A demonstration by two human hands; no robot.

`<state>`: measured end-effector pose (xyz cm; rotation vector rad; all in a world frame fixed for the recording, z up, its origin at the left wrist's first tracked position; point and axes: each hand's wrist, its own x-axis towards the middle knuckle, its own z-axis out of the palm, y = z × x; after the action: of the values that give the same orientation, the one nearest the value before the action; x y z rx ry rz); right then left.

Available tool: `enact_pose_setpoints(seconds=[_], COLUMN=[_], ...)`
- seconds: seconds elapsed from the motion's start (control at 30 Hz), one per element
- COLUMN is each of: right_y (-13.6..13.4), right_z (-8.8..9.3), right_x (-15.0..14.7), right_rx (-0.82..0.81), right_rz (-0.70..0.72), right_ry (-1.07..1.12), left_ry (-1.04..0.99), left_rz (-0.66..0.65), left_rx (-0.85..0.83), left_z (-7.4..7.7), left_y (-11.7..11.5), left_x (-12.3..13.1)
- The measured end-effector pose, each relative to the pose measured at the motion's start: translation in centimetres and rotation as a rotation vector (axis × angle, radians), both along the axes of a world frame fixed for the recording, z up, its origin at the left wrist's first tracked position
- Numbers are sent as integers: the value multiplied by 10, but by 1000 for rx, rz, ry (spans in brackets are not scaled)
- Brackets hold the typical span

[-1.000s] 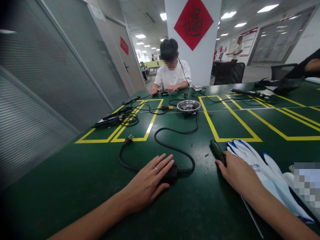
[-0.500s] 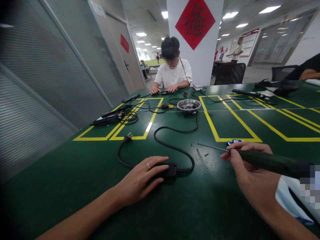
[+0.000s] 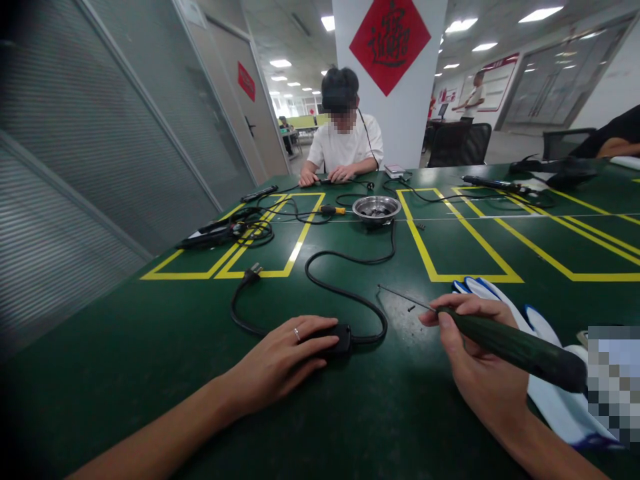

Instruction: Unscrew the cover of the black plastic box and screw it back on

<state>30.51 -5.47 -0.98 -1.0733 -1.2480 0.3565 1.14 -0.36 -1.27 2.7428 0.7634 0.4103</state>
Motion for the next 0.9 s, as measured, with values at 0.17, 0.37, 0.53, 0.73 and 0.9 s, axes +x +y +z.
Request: enact_pose_setpoints(seconds=[0.17, 0.37, 0.53, 0.73, 0.9], right_y=[-16, -36, -41, -41, -48], right_z=[15, 24, 12, 6, 13], right_x=[-7, -14, -4, -2, -13], right_rx=[15, -28, 15, 27, -2], right_rz=[-12, -14, 51, 105, 46], right_ry=[31, 116, 61, 18, 69], left_ry=[32, 89, 117, 106, 76], left_rz=[-3, 5, 12, 14, 27], left_rx=[27, 69, 54, 37, 28], left_z=[1, 4, 7, 8, 7], left_y=[0, -2, -3, -4, -5], left_x=[4, 9, 10, 11, 12])
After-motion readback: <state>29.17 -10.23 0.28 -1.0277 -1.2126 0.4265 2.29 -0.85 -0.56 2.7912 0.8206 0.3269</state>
